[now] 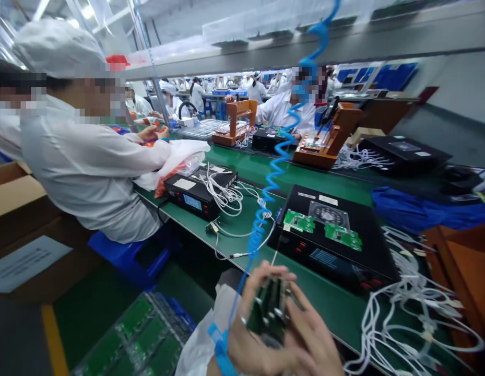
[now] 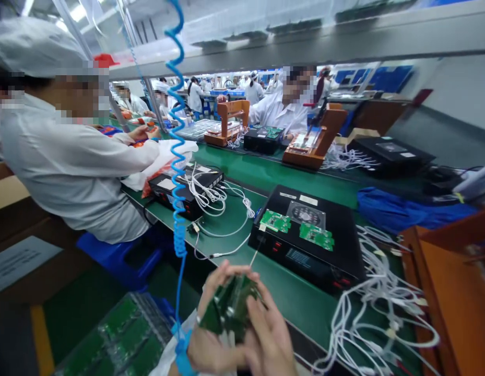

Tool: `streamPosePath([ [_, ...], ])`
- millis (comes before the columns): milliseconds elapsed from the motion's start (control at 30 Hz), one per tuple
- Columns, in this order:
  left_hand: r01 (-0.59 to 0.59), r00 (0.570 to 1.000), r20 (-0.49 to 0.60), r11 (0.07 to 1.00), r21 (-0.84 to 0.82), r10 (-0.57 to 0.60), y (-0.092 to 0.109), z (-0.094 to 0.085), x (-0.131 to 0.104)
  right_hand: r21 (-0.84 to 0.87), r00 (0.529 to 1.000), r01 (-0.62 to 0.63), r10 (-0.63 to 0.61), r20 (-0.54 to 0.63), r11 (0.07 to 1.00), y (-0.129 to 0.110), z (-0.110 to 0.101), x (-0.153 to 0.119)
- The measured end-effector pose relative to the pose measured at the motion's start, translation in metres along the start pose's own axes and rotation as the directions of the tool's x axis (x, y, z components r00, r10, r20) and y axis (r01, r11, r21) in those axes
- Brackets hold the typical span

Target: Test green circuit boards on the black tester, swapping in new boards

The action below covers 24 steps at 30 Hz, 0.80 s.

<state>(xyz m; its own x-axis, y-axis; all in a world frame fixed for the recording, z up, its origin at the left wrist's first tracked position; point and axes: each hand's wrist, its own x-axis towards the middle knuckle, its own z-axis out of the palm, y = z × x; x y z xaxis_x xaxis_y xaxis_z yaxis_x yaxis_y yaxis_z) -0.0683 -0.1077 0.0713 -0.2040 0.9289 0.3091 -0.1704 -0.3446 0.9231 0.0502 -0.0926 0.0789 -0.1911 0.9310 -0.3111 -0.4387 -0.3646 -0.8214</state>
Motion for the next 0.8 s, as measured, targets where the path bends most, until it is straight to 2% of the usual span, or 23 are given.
streamPosePath([
  [67,0.022,0.981,-0.194,0.998,0.057,-0.010,0.006,-0.027,0.011,-0.014,0.990,0.033,-0.031,0.135,0.999,0.021,0.043,0.018],
  [100,0.043,0.953,-0.303,0.996,0.082,-0.016,0.007,-0.041,0.016,-0.064,0.979,0.080,-0.066,0.194,0.995,0.033,0.063,0.026],
  [200,0.083,0.830,-0.558,0.993,0.087,-0.020,0.003,-0.083,0.027,-0.314,0.939,0.294,-0.212,0.269,0.903,0.066,0.112,0.041],
  [300,0.096,0.716,-0.698,0.994,0.061,-0.026,-0.007,-0.119,0.037,-0.599,0.889,0.457,-0.341,0.304,0.658,0.089,0.141,0.054],
  [367,0.094,0.680,-0.731,0.995,0.014,-0.054,-0.012,-0.139,0.047,-0.719,0.842,0.523,-0.405,0.356,0.457,0.091,0.149,0.066],
  [400,0.095,0.688,-0.722,0.995,-0.011,-0.074,-0.014,-0.148,0.053,-0.752,0.815,0.547,-0.436,0.381,0.367,0.088,0.151,0.074],
  [467,0.121,0.729,-0.680,0.993,0.016,-0.077,-0.016,-0.162,0.065,-0.788,0.764,0.571,-0.499,0.409,0.230,0.078,0.150,0.094],
  [567,0.203,0.817,-0.575,0.920,0.336,0.030,-0.019,-0.178,0.082,-0.825,0.734,0.555,-0.529,0.426,0.106,0.062,0.147,0.128],
  [667,0.183,0.893,-0.421,0.726,0.663,0.159,-0.024,-0.185,0.095,-0.838,0.746,0.544,-0.482,0.460,0.041,0.058,0.146,0.156],
  [800,0.063,0.931,-0.241,0.528,0.847,0.275,-0.032,-0.185,0.107,-0.822,0.738,0.569,-0.460,0.493,0.033,0.064,0.147,0.171],
])
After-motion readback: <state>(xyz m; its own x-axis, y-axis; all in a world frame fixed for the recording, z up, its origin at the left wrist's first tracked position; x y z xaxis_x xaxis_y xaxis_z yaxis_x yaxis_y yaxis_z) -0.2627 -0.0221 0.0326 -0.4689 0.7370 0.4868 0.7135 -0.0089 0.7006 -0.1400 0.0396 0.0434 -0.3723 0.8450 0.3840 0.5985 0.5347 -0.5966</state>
